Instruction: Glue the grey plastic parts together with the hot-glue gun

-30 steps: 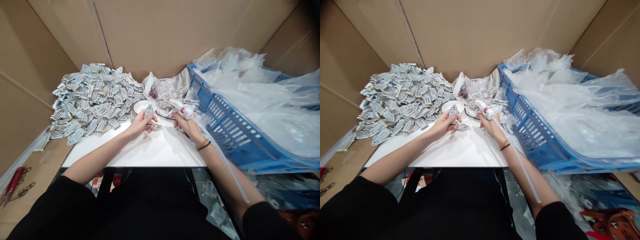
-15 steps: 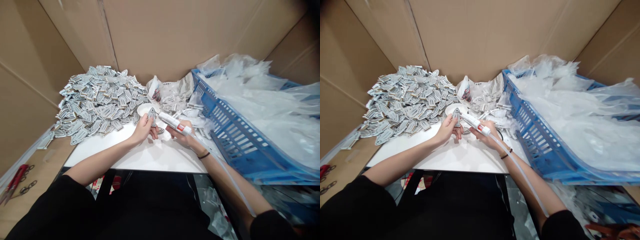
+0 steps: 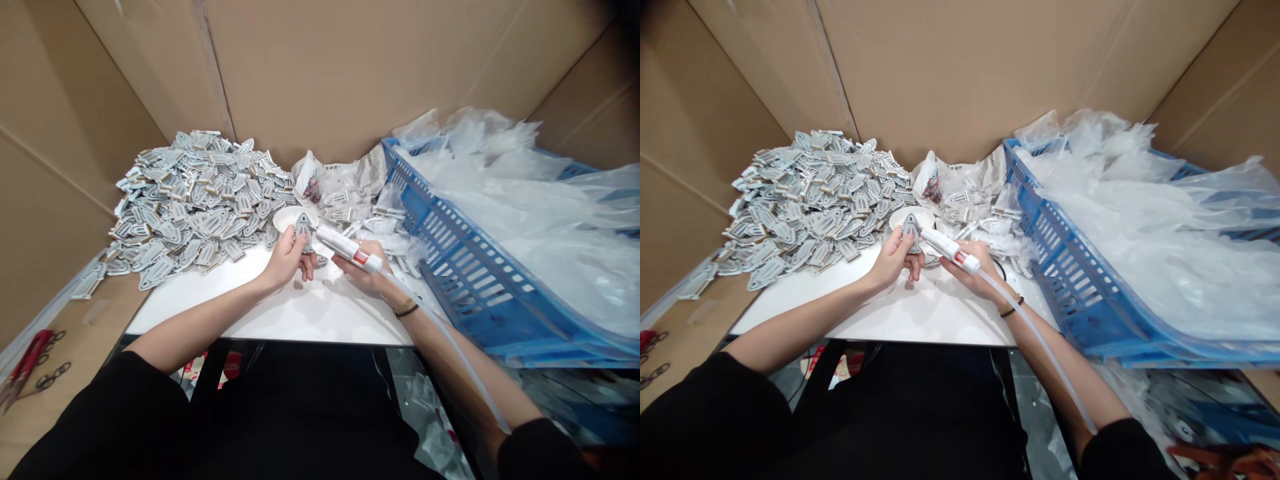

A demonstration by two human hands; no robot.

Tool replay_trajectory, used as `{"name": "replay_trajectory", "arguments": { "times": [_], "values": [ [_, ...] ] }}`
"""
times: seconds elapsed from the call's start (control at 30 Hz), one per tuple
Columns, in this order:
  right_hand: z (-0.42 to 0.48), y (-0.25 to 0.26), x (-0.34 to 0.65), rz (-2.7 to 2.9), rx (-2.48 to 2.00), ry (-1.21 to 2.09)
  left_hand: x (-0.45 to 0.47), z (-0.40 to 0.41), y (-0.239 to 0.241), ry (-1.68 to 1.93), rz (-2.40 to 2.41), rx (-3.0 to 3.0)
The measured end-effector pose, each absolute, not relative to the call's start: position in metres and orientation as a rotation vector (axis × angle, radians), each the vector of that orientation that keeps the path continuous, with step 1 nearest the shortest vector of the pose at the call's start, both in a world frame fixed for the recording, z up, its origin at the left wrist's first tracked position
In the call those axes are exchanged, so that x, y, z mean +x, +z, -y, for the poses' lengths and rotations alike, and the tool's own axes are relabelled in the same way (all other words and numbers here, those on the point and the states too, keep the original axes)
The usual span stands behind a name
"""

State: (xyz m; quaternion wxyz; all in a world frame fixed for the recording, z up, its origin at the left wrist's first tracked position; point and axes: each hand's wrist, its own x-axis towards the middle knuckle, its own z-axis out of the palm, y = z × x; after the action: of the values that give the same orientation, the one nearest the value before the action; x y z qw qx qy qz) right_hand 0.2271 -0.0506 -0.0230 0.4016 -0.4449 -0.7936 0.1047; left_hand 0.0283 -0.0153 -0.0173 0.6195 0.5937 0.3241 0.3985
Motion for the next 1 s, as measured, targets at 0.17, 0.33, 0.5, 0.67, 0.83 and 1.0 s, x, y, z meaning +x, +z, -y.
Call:
{"name": "replay_trajectory", "arguments": {
  "times": [0.17, 0.33, 0.5, 0.67, 0.83, 1.0],
  "values": [
    [0.0504, -0.024, 0.2272, 2.0, -1.121, 0.27, 0.028, 0.0141, -0.0198, 0.93, -0.699, 1.364],
    [0.0486, -0.0257, 0.2273, 2.02, -1.113, 0.236, 0.0286, 0.0152, -0.0195, 0.922, -0.708, 1.357],
    [0.0485, -0.0267, 0.2264, 2.013, -1.143, 0.223, 0.0296, 0.0174, -0.0192, 0.912, -0.704, 1.351],
    [0.0491, -0.0263, 0.2256, 2.013, -1.176, 0.208, 0.0299, 0.0188, -0.019, 0.917, -0.675, 1.35],
    [0.0489, -0.0263, 0.226, 2.017, -1.156, 0.223, 0.0302, 0.0197, -0.0182, 0.916, -0.675, 1.34],
    [0.0485, -0.0269, 0.2258, 2.014, -1.113, 0.254, 0.0301, 0.0185, -0.0197, 0.92, -0.65, 1.334]
  ]
}}
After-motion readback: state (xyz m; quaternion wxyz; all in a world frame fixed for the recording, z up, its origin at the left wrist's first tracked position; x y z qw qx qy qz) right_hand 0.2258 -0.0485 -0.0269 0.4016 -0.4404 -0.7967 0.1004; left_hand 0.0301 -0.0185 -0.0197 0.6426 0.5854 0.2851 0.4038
